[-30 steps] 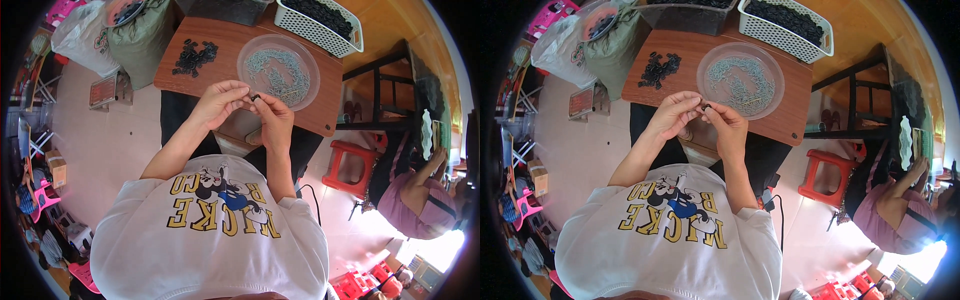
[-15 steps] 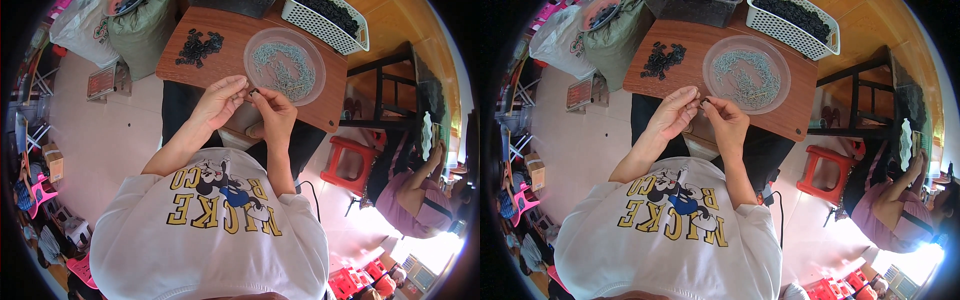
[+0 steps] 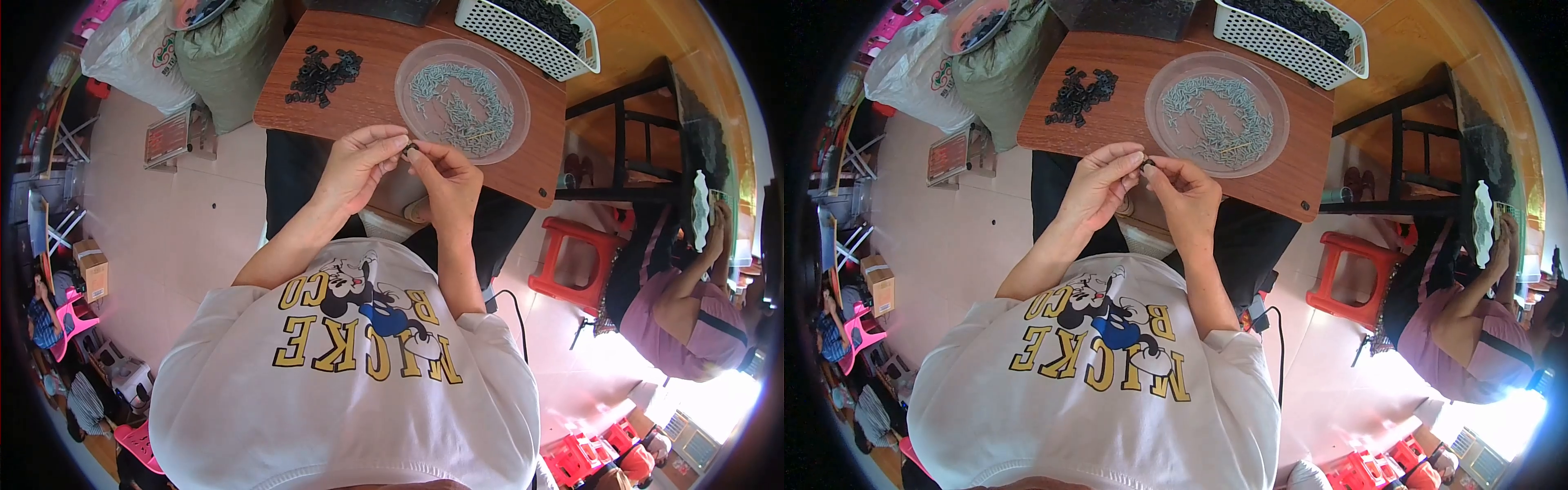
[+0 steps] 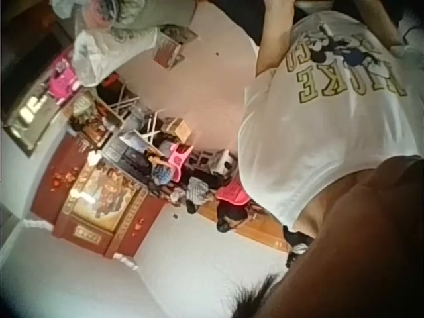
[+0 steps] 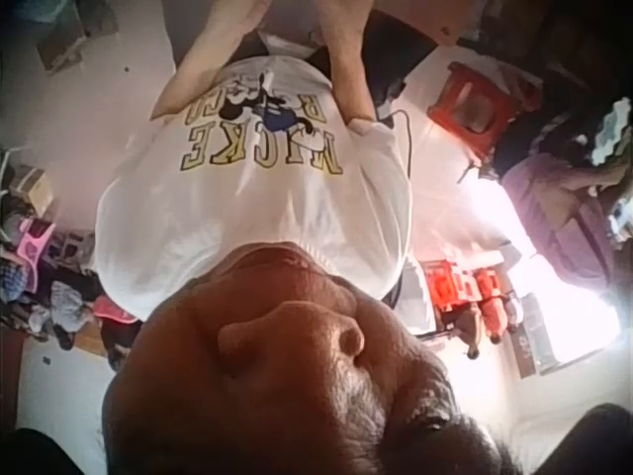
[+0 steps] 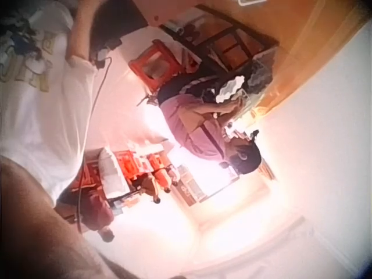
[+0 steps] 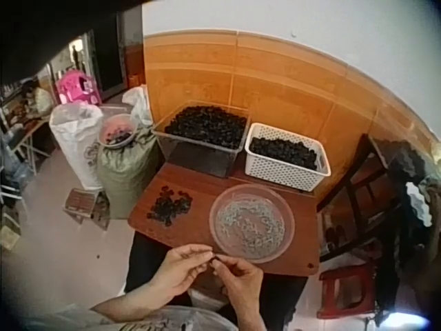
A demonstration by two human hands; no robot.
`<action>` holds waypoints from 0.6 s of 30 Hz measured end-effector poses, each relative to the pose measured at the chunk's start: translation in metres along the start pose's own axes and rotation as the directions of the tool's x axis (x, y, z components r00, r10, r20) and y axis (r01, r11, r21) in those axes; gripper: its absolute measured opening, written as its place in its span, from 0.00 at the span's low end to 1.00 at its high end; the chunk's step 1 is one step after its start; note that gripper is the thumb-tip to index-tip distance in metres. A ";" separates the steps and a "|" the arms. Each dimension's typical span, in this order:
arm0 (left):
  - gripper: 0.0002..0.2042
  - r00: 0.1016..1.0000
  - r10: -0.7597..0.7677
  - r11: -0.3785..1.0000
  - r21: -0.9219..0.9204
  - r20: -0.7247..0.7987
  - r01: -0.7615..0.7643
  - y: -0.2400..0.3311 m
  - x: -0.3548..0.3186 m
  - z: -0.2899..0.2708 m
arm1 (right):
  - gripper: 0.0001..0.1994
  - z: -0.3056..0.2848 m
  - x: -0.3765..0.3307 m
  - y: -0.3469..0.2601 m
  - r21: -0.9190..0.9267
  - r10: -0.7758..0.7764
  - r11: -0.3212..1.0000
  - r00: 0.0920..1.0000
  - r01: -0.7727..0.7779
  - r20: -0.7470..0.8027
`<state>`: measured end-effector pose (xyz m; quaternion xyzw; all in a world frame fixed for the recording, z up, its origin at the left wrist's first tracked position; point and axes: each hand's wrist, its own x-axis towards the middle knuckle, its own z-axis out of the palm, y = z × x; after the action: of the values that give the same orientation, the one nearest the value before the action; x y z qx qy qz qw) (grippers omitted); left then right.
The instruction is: The person assembles small plastic pieces and metal rings by hand, taking them from containers and fitting them together.
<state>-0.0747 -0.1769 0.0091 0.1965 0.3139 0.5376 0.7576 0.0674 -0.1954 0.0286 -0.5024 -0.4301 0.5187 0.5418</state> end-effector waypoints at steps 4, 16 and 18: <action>0.10 1.000 0.009 1.000 0.028 -0.004 -0.009 0.001 -0.002 0.001 | 0.08 -0.001 -0.002 -0.001 -0.021 0.006 1.000 1.000 -0.006 -0.008; 0.09 0.998 -0.061 0.995 -0.082 0.023 0.063 0.000 -0.004 -0.003 | 0.08 -0.001 -0.006 0.003 0.005 0.006 1.000 1.000 -0.006 -0.022; 0.10 0.998 -0.062 0.995 -0.075 0.018 0.063 0.000 -0.004 -0.003 | 0.08 -0.001 -0.006 0.003 0.022 0.002 1.000 1.000 -0.001 -0.022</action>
<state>-0.0777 -0.1811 0.0077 0.1621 0.2936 0.5236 0.7831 0.0676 -0.2017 0.0259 -0.5024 -0.4183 0.5182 0.5515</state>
